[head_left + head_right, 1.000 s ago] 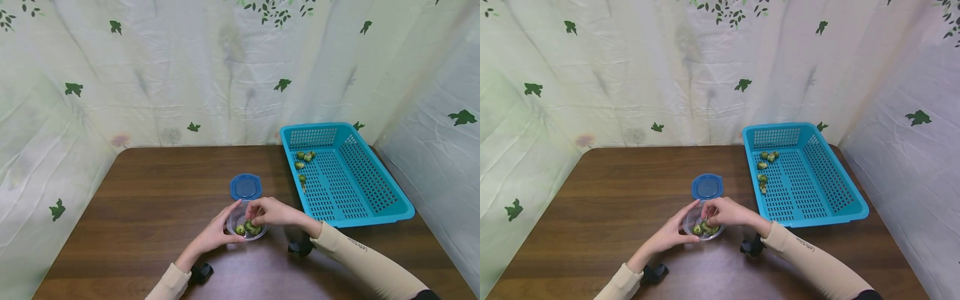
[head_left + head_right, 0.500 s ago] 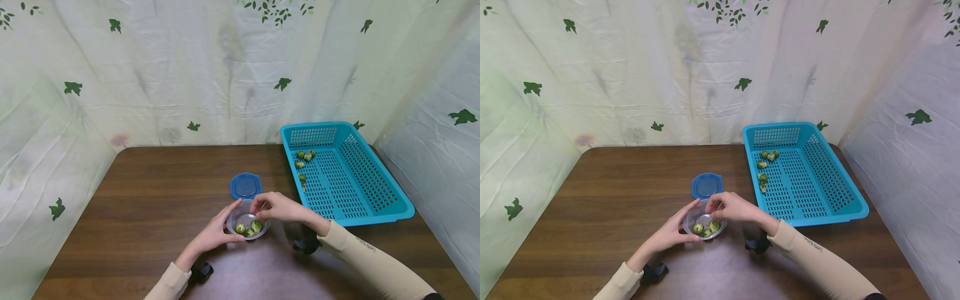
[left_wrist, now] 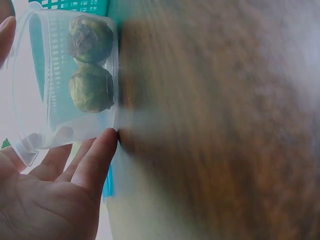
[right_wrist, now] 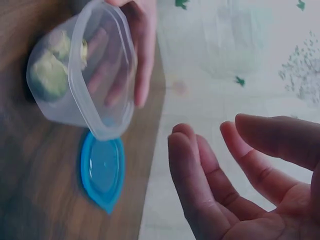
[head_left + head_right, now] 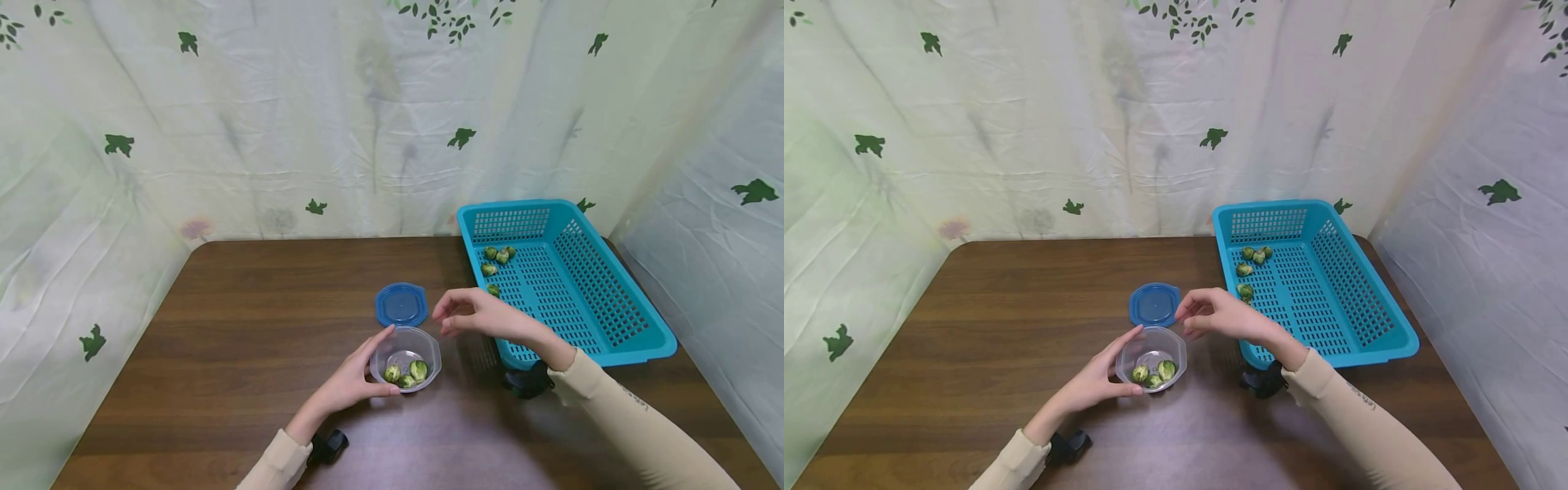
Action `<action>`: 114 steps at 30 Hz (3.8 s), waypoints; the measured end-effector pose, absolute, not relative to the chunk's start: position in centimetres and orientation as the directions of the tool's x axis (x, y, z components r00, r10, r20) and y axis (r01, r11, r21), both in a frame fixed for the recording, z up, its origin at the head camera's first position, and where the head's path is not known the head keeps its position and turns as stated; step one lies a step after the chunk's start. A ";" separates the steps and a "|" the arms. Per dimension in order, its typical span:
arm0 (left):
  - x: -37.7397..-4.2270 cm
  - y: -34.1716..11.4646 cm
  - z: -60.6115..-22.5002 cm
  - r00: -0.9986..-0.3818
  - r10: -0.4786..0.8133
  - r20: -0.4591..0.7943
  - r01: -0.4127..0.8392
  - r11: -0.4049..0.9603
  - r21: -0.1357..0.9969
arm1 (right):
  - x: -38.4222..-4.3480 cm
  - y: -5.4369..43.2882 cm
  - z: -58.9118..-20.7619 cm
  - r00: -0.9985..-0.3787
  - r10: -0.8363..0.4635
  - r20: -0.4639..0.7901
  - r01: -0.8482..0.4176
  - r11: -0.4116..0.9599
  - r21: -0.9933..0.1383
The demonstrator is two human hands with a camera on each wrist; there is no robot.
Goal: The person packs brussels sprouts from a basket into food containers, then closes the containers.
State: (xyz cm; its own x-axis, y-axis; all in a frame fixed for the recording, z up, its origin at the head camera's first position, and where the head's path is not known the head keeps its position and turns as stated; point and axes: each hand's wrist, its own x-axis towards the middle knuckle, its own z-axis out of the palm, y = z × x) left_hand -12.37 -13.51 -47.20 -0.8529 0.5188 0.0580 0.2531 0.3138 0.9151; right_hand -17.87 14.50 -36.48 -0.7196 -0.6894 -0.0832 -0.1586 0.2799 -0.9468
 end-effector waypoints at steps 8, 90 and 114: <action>-12.4 -13.5 -47.3 -0.850 0.523 0.063 0.256 0.306 0.917 | -18.5 17.2 -35.7 -0.766 -0.636 -0.092 -0.107 0.267 -0.958; -12.1 -13.4 -47.0 -0.851 0.521 0.060 0.252 0.305 0.919 | -25.4 24.5 -40.9 -0.680 -0.560 -0.473 0.098 0.570 -0.816; -10.9 -12.7 -43.1 -0.850 0.525 0.039 0.231 0.306 0.923 | -25.4 24.3 -40.9 -0.732 -0.551 -0.400 0.059 0.534 -0.843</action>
